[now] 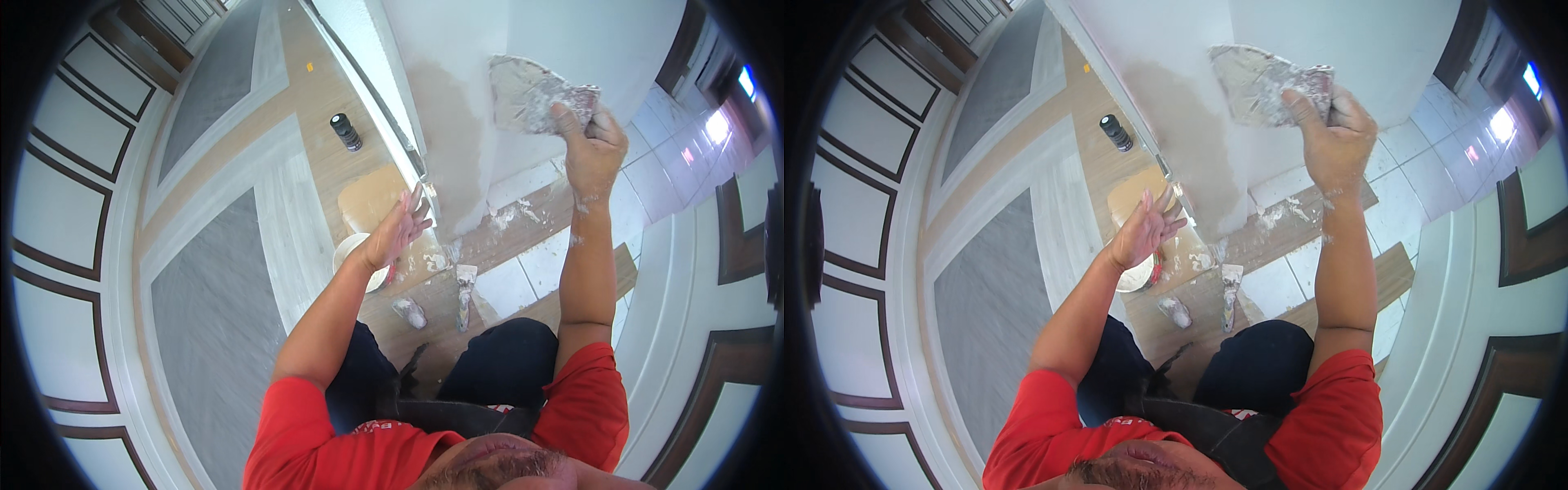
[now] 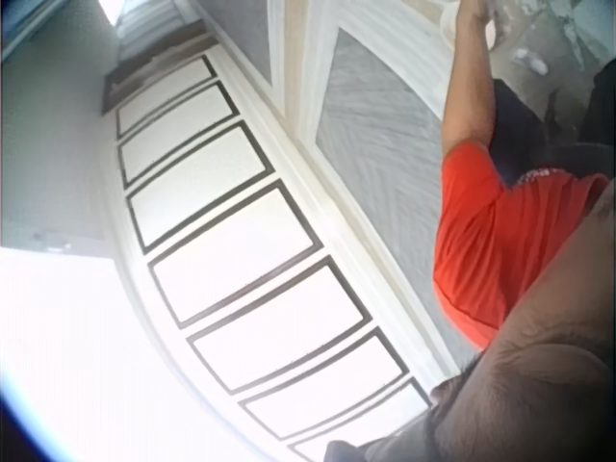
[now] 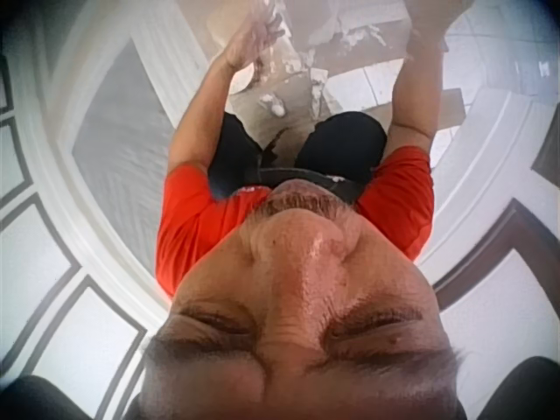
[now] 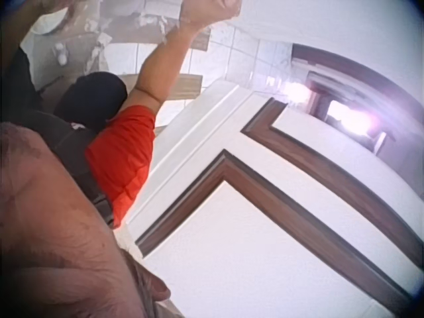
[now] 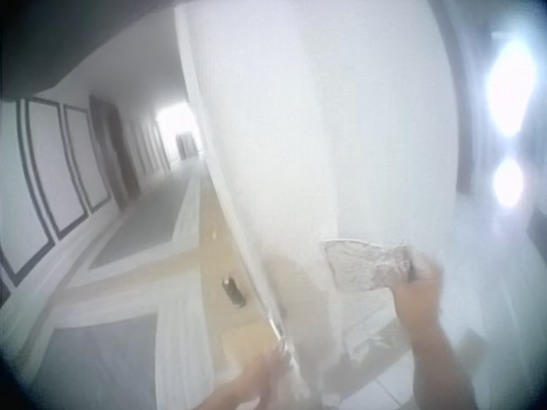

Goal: The person applies plaster to a wall using a trowel and a smaller tool. They repeatedly scoop plaster from a container and spread it along the wall surface, smoothing the material with the tools.

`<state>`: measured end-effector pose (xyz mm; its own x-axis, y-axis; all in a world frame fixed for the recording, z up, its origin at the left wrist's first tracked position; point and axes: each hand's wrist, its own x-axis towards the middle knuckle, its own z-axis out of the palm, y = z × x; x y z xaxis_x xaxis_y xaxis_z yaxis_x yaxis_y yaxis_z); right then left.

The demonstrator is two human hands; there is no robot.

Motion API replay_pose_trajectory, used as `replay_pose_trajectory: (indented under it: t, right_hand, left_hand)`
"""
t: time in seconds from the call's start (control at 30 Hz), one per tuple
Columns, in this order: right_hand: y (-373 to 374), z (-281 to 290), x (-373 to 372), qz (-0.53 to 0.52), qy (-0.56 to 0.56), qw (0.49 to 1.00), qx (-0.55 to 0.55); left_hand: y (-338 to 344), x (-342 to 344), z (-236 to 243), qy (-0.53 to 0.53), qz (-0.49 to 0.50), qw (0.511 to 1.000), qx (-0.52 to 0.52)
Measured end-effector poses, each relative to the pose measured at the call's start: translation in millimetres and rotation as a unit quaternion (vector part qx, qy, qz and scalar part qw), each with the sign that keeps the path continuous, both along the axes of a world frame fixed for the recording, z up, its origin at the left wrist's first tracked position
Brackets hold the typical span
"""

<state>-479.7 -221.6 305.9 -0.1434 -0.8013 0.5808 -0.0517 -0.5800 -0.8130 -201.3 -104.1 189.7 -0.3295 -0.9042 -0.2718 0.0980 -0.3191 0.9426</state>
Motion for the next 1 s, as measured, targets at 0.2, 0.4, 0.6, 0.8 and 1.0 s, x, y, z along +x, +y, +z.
replay_pose_trajectory:
  t: [0.2, 0.4, 0.6, 0.8, 1.0]
  right_hand:
    - [6.7, -11.8, 22.8, 0.112, 0.056, 0.991, 0.056]
    - [18.1, -24.8, 33.7, 0.128, 0.026, 0.987, 0.092]
    - [19.4, -51.2, 48.5, 0.169, -0.025, 0.977, 0.124]
    - [7.1, -57.2, 51.1, 0.097, -0.054, 0.993, 0.03]
    - [9.9, -25.0, 5.5, 0.029, 0.014, 0.994, 0.102]
  left_hand:
    - [0.8, 1.3, -0.4, 0.003, 0.005, 1.0, 0.004]
    - [-0.4, 3.3, -5.8, 0.009, 0.003, 1.0, 0.007]
    - [-0.3, 2.2, -5.5, 0.003, 0.006, 1.0, 0.005]
    - [-1.3, 1.0, -2.9, -0.001, 0.004, 1.0, 0.009]
    - [1.1, 4.9, -4.4, 0.01, 0.004, 1.0, 0.004]
